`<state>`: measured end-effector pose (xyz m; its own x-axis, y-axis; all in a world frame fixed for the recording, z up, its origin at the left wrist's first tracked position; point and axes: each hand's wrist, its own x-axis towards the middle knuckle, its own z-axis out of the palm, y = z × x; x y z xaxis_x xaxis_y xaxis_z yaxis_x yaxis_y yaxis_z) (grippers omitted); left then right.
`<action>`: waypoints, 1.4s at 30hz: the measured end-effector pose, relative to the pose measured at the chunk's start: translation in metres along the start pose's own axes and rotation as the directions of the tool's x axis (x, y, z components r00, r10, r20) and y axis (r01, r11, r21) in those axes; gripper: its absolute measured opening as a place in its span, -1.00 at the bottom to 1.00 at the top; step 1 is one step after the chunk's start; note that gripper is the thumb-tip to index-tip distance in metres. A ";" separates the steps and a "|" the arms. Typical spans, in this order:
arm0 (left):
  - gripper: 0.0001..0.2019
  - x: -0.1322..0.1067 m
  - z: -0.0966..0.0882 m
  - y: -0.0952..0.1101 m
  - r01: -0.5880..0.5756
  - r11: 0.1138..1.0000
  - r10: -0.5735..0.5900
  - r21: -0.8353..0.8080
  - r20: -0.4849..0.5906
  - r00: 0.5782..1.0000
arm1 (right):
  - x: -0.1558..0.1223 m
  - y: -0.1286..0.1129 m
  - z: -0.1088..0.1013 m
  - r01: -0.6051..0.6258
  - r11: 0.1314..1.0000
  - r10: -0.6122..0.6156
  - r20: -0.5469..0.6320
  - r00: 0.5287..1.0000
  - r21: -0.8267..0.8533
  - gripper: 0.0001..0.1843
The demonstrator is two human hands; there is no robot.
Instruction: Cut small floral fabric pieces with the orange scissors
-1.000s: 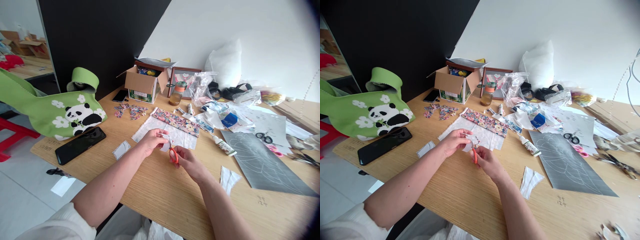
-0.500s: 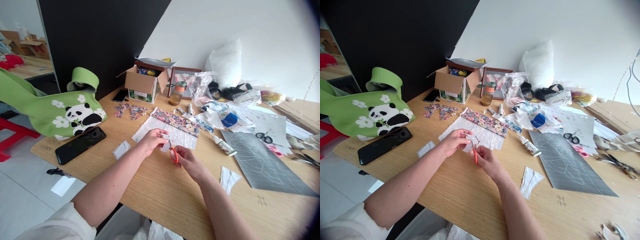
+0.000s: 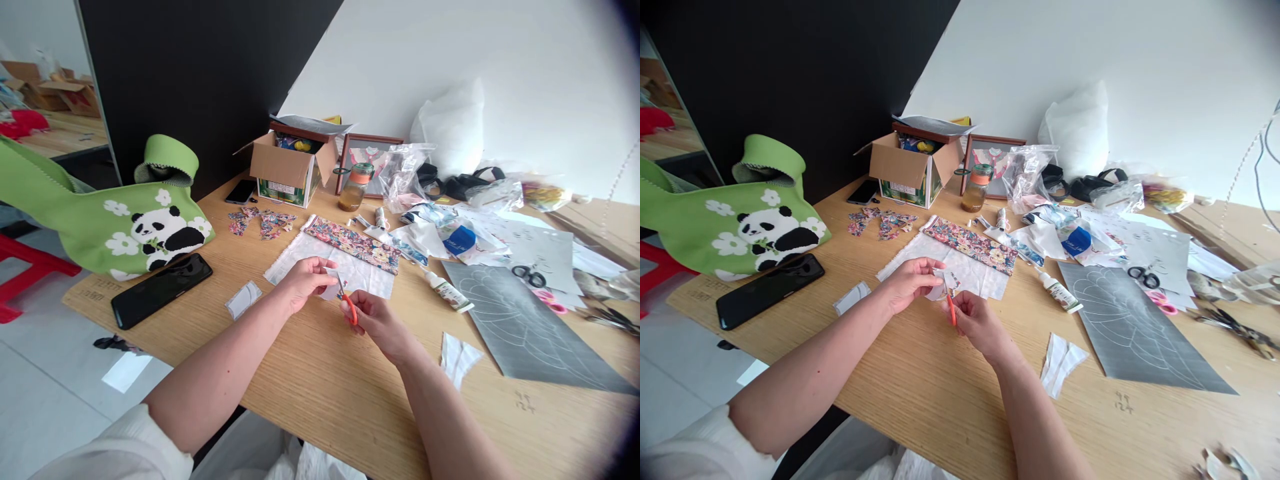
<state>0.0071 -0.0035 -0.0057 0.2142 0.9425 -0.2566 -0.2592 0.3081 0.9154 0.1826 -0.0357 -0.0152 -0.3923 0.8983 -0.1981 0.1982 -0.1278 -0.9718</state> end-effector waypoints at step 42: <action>-0.65 -0.001 0.001 0.001 -0.009 1.000 0.009 -0.001 -0.001 1.000 | -0.002 -0.004 0.003 0.013 1.000 -0.013 -0.001 1.000 0.000 -0.46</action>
<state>0.0071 -0.0041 -0.0040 0.2106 0.9455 -0.2483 -0.2620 0.2993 0.9175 0.1797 -0.0379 -0.0118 -0.3944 0.9001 -0.1851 0.1929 -0.1159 -0.9743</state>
